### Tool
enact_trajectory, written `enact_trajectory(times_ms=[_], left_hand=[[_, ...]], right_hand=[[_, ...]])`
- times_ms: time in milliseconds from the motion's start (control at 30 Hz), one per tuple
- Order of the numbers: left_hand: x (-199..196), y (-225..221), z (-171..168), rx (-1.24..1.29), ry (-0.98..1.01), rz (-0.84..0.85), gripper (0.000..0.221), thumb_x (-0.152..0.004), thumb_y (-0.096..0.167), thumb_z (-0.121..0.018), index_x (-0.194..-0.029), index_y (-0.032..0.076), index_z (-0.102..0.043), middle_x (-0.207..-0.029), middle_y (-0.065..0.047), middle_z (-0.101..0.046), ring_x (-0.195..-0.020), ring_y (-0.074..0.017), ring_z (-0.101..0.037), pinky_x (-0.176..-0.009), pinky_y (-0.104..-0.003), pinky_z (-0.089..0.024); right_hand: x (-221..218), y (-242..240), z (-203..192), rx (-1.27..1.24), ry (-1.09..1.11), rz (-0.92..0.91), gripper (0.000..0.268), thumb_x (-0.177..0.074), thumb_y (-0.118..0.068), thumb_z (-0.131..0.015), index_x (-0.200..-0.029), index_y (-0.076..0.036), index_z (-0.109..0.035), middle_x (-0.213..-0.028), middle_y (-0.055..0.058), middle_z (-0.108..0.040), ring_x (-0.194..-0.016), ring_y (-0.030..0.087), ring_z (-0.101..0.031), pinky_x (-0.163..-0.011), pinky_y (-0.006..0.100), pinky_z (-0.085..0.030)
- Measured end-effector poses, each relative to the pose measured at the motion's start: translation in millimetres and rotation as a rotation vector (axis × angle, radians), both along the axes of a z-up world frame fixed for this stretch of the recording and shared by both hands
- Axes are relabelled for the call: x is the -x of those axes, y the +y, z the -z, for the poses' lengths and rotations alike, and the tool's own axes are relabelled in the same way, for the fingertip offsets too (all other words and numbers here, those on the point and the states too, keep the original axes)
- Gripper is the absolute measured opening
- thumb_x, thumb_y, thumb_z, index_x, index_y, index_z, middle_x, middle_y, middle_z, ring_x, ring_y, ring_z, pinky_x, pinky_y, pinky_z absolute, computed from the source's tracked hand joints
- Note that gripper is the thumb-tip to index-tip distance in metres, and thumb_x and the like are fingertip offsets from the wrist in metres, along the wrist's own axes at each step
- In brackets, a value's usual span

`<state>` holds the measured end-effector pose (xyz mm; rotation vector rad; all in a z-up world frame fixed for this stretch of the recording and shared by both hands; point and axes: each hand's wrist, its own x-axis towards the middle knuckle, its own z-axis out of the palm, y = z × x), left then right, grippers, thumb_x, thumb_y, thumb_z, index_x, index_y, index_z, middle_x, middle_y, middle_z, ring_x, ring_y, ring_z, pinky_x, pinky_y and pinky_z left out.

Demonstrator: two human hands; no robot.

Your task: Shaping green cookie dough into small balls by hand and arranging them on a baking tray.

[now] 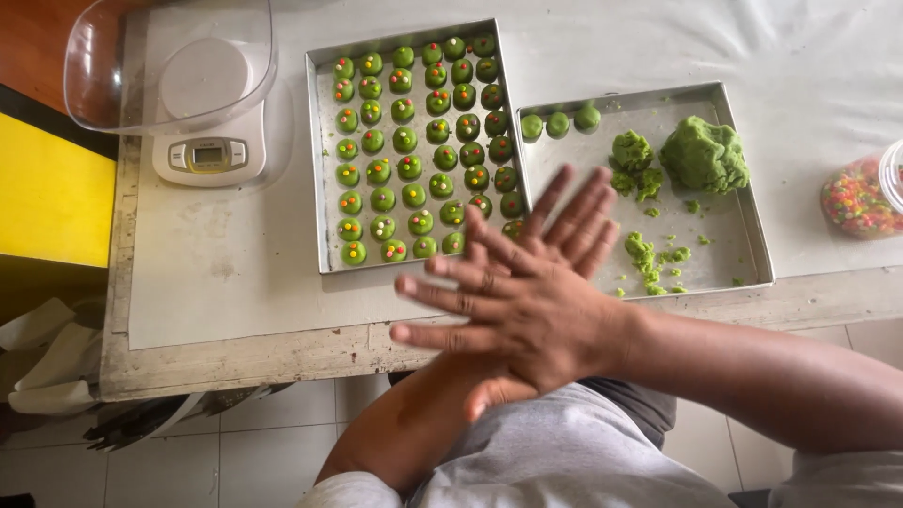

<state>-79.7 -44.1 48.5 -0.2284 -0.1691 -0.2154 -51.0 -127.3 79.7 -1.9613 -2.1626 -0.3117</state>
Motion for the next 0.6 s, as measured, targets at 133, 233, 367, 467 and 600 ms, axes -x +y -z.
enact_trajectory(times_ms=[133,233,367,467,600], left_hand=[[7,15,6,-0.058,0.081,-0.062,0.101,-0.090,0.080,-0.030,-0.167,0.016,-0.014,-0.177,-0.014,-0.004,-0.163,-0.0294,-0.001,-0.129,-0.047,-0.002],[19,7,6,0.209,0.085,0.065,0.084,-0.104,0.050,-0.056,-0.171,0.013,-0.021,-0.177,-0.011,-0.011,-0.163,-0.0291,-0.003,-0.130,-0.047,-0.005],[6,-1,1,-0.290,-0.025,-0.036,0.087,-0.100,0.067,-0.018,-0.169,0.014,-0.013,-0.178,-0.009,-0.008,-0.166,-0.0243,-0.004,-0.136,-0.041,-0.004],[-10,7,2,-0.223,-0.026,-0.041,0.099,-0.093,0.083,-0.006,-0.167,0.018,-0.005,-0.177,-0.007,0.000,-0.165,-0.0221,0.001,-0.135,-0.039,0.002],[-16,11,15,0.004,0.113,-0.121,0.113,-0.078,0.086,-0.024,-0.167,0.018,-0.007,-0.176,-0.014,-0.001,-0.164,-0.0307,0.002,-0.126,-0.060,-0.002]], right_hand=[[-19,-10,-8,0.093,0.024,0.051,0.085,-0.094,-0.078,-0.001,-0.165,-0.034,-0.018,-0.172,0.002,-0.025,-0.159,0.032,-0.011,-0.125,0.064,0.001],[-33,-5,-15,0.103,-0.064,0.219,0.095,-0.088,-0.084,0.002,-0.164,-0.033,-0.023,-0.173,0.010,-0.017,-0.160,0.033,-0.005,-0.123,0.059,0.018],[1,9,-20,0.087,-0.107,0.210,0.098,-0.085,-0.086,0.008,-0.166,-0.034,-0.014,-0.172,0.011,-0.012,-0.157,0.034,0.000,-0.124,0.061,0.015],[19,5,-18,0.030,0.092,0.043,0.089,-0.094,-0.084,-0.011,-0.165,-0.031,-0.017,-0.173,0.009,-0.014,-0.158,0.028,-0.002,-0.126,0.057,0.006],[-17,-4,-11,0.139,-0.082,0.171,0.087,-0.095,-0.083,-0.010,-0.166,-0.033,-0.017,-0.173,0.006,-0.018,-0.158,0.036,-0.001,-0.125,0.064,0.004]])
